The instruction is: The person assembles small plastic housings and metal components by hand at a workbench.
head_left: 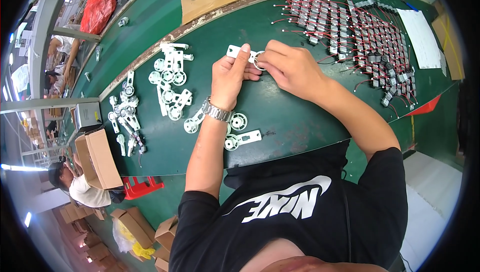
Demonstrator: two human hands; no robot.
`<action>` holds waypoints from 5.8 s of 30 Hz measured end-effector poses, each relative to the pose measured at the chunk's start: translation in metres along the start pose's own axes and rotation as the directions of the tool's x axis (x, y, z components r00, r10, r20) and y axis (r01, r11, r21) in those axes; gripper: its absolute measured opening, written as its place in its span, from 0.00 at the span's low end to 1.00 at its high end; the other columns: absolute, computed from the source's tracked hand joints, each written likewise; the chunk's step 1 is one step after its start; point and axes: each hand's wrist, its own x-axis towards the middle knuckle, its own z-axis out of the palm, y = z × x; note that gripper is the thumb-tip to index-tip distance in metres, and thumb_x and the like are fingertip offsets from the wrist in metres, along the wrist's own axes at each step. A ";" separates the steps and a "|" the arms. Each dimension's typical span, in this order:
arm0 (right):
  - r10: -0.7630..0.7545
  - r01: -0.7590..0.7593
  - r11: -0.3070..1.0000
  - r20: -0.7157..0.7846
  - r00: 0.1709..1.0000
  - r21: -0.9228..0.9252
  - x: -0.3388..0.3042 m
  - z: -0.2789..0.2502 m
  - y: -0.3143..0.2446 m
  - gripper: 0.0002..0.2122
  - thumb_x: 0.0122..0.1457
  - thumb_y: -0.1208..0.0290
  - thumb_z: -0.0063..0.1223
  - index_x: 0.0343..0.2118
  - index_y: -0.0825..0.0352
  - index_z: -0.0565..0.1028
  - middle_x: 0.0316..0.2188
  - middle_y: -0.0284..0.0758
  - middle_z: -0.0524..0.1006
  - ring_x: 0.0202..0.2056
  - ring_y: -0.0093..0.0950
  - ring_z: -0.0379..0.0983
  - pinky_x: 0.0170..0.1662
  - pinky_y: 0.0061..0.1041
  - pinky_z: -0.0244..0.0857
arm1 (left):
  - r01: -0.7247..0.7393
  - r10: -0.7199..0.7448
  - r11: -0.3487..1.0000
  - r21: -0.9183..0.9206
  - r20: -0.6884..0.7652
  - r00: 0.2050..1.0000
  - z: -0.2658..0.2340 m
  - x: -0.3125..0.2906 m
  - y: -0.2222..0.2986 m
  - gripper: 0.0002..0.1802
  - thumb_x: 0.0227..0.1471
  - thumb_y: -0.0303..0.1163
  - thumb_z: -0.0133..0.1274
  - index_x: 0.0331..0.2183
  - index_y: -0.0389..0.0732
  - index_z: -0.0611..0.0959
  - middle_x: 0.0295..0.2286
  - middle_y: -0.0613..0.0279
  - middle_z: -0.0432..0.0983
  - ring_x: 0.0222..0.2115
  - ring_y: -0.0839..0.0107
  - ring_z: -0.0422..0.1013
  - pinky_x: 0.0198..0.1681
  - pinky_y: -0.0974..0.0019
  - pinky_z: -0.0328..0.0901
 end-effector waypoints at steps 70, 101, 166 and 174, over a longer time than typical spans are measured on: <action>0.284 -0.293 0.944 0.084 0.955 0.151 0.000 -0.005 -0.005 0.15 0.55 0.83 0.66 0.46 0.71 0.79 0.39 0.38 0.81 0.34 0.28 0.79 0.36 0.25 0.75 | -0.080 0.085 0.991 0.105 -0.039 0.996 0.006 -0.007 -0.007 0.23 0.67 0.47 0.54 0.46 0.34 0.86 0.25 0.62 0.80 0.24 0.75 0.79 0.30 0.72 0.75; 0.325 -0.346 0.936 0.206 0.923 0.071 0.007 -0.009 0.004 0.08 0.63 0.71 0.61 0.41 0.68 0.76 0.28 0.35 0.78 0.28 0.27 0.75 0.32 0.29 0.69 | 0.003 -0.003 0.998 0.063 -0.001 1.000 0.003 -0.005 -0.010 0.22 0.65 0.44 0.58 0.34 0.31 0.86 0.21 0.64 0.78 0.19 0.77 0.75 0.24 0.73 0.72; 0.486 -0.759 0.305 0.592 0.643 0.575 0.014 -0.015 0.005 0.20 0.65 0.70 0.62 0.58 0.68 0.73 0.36 0.33 0.78 0.32 0.21 0.76 0.26 0.18 0.67 | -0.104 0.114 0.983 -0.150 0.063 0.991 0.004 -0.009 -0.008 0.17 0.65 0.37 0.57 0.46 0.33 0.85 0.37 0.60 0.83 0.35 0.77 0.78 0.40 0.70 0.78; 0.528 -0.712 0.248 0.525 0.668 0.657 0.006 -0.007 0.016 0.16 0.64 0.73 0.62 0.53 0.72 0.79 0.36 0.37 0.83 0.32 0.22 0.78 0.33 0.22 0.73 | -0.160 0.164 0.982 -0.100 0.027 0.986 0.009 -0.009 -0.011 0.15 0.63 0.34 0.60 0.42 0.31 0.85 0.32 0.59 0.84 0.31 0.75 0.81 0.34 0.72 0.77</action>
